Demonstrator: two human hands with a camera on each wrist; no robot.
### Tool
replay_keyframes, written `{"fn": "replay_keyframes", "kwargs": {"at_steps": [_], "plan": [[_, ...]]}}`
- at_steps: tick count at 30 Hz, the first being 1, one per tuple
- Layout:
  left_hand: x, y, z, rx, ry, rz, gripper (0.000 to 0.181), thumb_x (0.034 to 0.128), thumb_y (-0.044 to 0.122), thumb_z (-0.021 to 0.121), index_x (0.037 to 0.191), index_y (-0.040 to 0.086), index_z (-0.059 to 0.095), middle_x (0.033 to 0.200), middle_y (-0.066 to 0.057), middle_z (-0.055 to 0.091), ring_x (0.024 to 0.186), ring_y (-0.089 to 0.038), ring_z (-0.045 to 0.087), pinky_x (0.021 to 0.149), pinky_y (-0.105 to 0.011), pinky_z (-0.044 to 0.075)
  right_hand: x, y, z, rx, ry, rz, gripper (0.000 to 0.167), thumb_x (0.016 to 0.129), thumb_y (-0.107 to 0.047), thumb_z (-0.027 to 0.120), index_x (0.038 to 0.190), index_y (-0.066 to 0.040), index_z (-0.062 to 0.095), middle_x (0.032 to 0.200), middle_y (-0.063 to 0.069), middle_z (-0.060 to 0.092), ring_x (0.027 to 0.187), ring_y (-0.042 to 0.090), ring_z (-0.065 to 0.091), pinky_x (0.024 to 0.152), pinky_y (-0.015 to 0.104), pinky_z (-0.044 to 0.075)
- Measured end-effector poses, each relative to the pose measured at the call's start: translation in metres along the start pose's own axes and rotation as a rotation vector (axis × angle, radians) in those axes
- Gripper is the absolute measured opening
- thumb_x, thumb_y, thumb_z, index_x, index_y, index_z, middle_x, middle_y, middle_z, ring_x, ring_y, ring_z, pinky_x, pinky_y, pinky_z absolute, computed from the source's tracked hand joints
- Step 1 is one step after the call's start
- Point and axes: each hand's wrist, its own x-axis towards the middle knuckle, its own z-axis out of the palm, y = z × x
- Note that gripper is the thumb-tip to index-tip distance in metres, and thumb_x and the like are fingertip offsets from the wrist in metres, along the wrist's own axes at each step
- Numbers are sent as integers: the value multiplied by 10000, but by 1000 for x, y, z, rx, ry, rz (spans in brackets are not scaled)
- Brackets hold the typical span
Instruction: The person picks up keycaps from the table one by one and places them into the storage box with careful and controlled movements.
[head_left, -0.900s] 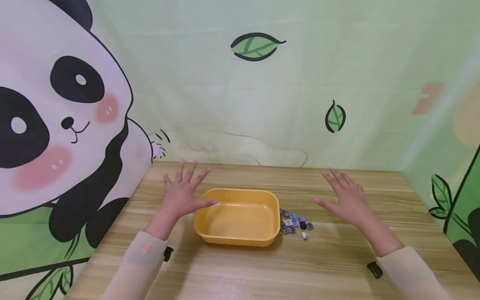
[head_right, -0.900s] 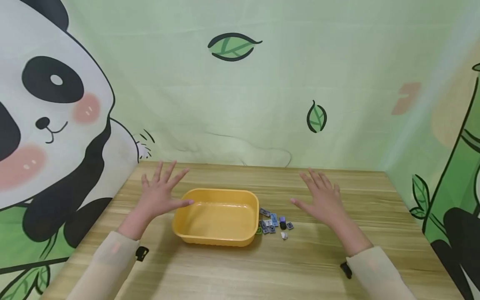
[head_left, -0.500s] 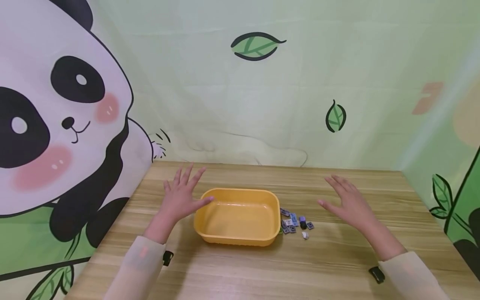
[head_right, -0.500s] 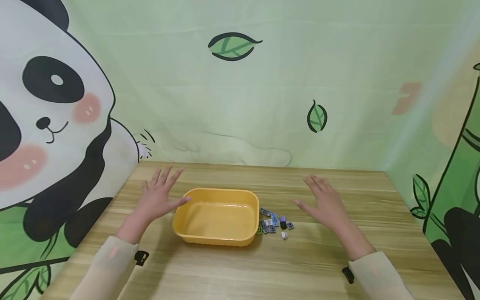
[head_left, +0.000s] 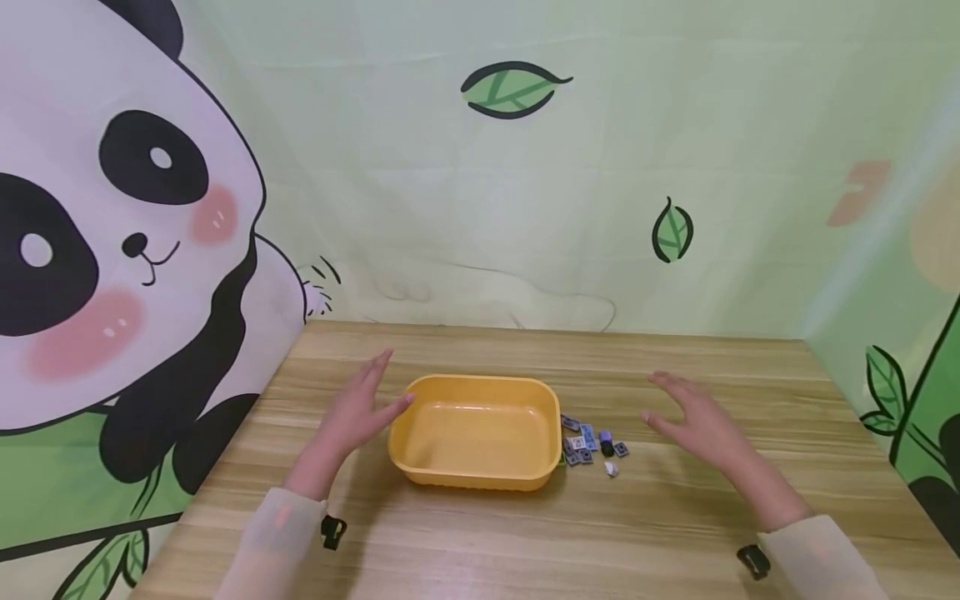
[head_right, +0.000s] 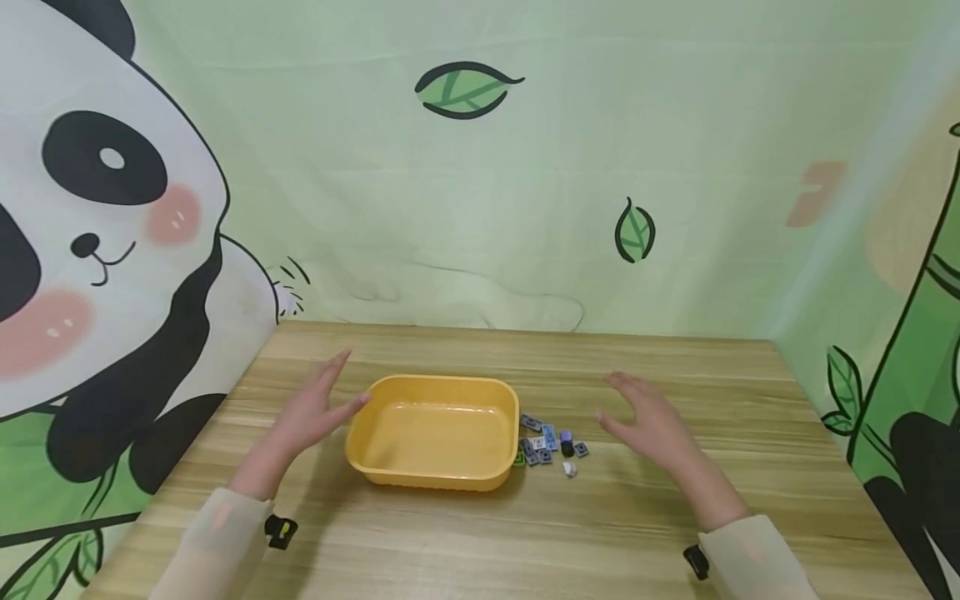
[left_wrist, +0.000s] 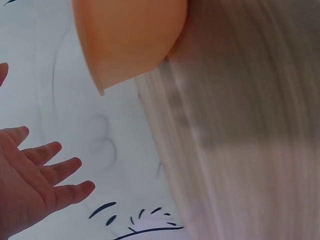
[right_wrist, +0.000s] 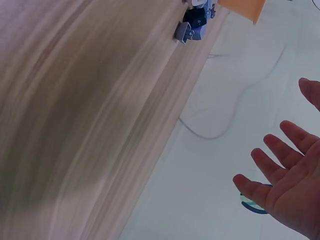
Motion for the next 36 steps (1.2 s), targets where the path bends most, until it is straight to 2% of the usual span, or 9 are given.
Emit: {"fn": "replay_keyframes", "kwargs": {"at_steps": [5, 11, 17, 20, 23, 31, 36], "plan": [[-3, -5, 4, -113, -57, -77, 834, 1028, 404, 586, 1645, 61, 142, 1667, -305, 220, 1507, -544, 274, 1221, -686, 267, -2, 0, 5, 12, -17, -11, 651, 982, -304, 668, 1491, 43, 456, 1539, 328, 441, 1398, 554, 432, 1155, 690, 357], [-5, -13, 12, -221, -57, -99, 788, 1050, 357, 556, 1627, -4, 160, 1657, -324, 221, 1518, -533, 257, 1251, -651, 231, -4, 2, 12, 40, -21, -52, 583, 952, -230, 706, 1426, 59, 526, 1472, 330, 519, 1349, 549, 492, 1131, 686, 394], [-9, -20, 20, -349, -91, -162, 736, 1059, 290, 548, 1621, -12, 180, 1670, -291, 217, 1492, -526, 327, 1218, -643, 309, -5, 1, 19, 32, -31, -78, 540, 935, -194, 733, 1378, 69, 570, 1424, 333, 563, 1306, 548, 535, 1099, 674, 436], [-10, -21, 23, -438, -110, -202, 726, 1058, 260, 540, 1624, -8, 171, 1680, -273, 210, 1500, -514, 321, 1207, -631, 335, -4, 1, 22, 46, -43, -78, 527, 932, -181, 737, 1366, 73, 580, 1417, 336, 568, 1301, 548, 539, 1092, 672, 442], [-10, -22, 26, -514, -128, -211, 709, 1057, 216, 529, 1612, -45, 172, 1671, -294, 210, 1504, -513, 312, 1212, -615, 335, -4, 2, 24, 78, -56, -76, 528, 920, -163, 744, 1361, 79, 582, 1405, 340, 574, 1296, 550, 541, 1091, 674, 442], [-13, -22, 35, -655, -186, -260, 678, 1043, 127, 530, 1588, -92, 190, 1655, -324, 199, 1516, -506, 284, 1261, -584, 250, -4, 8, 37, 138, -152, -110, 543, 898, -92, 739, 1368, 113, 561, 1374, 352, 592, 1195, 526, 612, 1007, 645, 519], [-13, -25, 40, -757, -209, -286, 664, 1052, 92, 495, 1590, -99, 154, 1664, -322, 169, 1543, -485, 231, 1274, -561, 223, -3, 9, 43, 170, -204, -79, 550, 906, -76, 719, 1391, 108, 538, 1400, 354, 567, 1203, 519, 607, 989, 627, 541]]}}
